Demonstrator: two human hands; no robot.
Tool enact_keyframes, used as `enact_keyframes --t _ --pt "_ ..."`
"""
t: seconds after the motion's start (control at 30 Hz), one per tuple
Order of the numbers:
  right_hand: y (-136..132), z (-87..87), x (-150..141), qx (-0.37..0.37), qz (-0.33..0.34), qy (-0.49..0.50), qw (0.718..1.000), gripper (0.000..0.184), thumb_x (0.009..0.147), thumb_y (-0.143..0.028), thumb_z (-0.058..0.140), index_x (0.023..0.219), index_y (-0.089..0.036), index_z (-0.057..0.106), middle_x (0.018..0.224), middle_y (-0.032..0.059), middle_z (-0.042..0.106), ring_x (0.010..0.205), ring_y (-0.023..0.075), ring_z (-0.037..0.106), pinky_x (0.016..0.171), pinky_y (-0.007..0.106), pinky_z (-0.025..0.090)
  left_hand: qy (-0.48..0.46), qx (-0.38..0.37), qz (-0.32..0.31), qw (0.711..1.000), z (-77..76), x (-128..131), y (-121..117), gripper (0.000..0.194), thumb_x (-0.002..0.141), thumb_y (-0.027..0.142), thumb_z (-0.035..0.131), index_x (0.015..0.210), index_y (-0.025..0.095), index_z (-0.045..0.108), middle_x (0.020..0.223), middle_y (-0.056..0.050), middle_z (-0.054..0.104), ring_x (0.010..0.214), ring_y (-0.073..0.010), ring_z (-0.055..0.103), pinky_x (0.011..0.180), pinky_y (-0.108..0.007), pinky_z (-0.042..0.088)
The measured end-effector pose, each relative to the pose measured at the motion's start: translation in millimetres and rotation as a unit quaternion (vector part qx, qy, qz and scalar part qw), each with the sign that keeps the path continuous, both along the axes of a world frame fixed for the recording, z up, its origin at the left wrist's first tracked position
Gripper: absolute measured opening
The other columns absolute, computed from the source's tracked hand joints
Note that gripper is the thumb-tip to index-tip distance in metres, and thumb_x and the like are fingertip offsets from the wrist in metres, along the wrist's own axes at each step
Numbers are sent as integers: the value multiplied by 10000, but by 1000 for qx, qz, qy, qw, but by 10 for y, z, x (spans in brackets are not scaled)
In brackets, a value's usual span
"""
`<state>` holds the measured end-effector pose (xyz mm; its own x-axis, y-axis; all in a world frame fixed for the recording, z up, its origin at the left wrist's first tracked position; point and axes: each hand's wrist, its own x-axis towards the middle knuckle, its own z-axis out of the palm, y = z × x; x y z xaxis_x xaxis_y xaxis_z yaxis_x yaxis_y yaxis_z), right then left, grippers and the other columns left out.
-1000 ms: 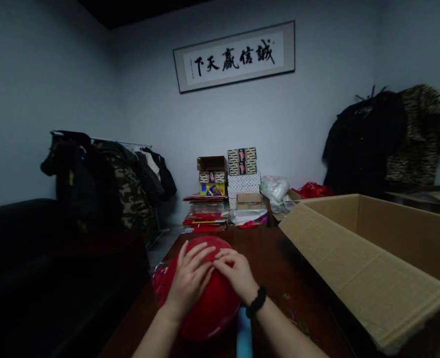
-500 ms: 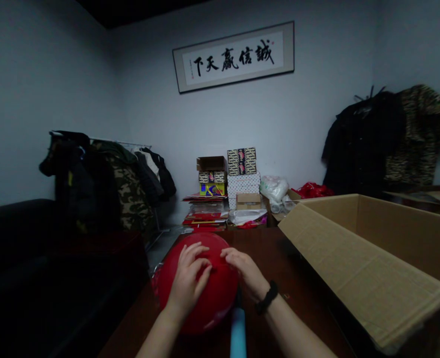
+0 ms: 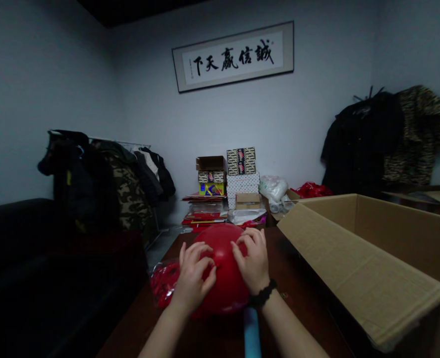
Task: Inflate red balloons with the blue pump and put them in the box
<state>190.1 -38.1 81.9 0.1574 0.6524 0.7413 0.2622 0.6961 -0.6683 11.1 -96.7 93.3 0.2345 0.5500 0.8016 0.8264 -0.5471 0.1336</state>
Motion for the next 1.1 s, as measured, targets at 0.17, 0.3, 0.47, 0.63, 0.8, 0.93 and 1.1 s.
enact_keyframes --t 0.17,0.3,0.47,0.63,0.8,0.93,1.1 --pt "29 2 -208 -58 47 78 994 335 814 -462 558 602 -216 638 919 59 598 913 211 570 889 402 410 0 14 16 1000 68 22 5 99 750 125 563 750 221 588 1016 -39 625 1120 -241 492 1091 -580 125" --pt "55 -68 -324 -89 114 112 983 344 853 -487 504 792 -209 697 1010 77 646 943 202 615 846 372 484 5 4 19 1000 118 9 -14 95 745 129 564 734 221 586 1013 -43 624 1110 -247 500 1088 -589 123" --pt "24 -57 -307 -61 207 28 976 261 772 -473 636 901 -259 713 1099 71 650 1027 221 601 902 405 481 -5 -17 10 1000 144 -23 -27 87 745 136 565 733 220 587 1037 -51 611 1117 -248 489 1081 -596 146" --pt "-6 43 -206 20 194 -119 973 183 649 -350 775 823 -346 721 1090 27 630 1224 264 433 1060 514 300 -27 -23 1 999 164 -98 3 83 763 145 551 747 216 592 1054 -60 597 1124 -241 483 1073 -582 197" --pt "-30 44 -206 124 65 -249 958 152 766 -314 671 906 -370 678 1140 9 584 1230 260 407 1078 633 152 0 -20 -3 1000 228 -98 -27 89 781 158 545 770 220 608 1074 -61 610 1157 -252 470 1073 -589 195" --pt "-102 31 -246 162 17 -272 948 85 795 -252 623 844 -314 655 1027 -1 604 1170 238 442 1086 644 95 41 13 17 999 291 -55 -94 81 794 178 554 786 227 617 1075 -50 636 1159 -252 482 1092 -588 144" --pt "-139 38 -291 180 -8 -266 947 102 761 -173 613 828 -248 599 1051 20 593 1148 219 458 1103 604 134 17 53 59 997 260 -5 -150 60 794 224 582 830 226 630 1129 -77 622 1170 -266 485 1090 -595 154"
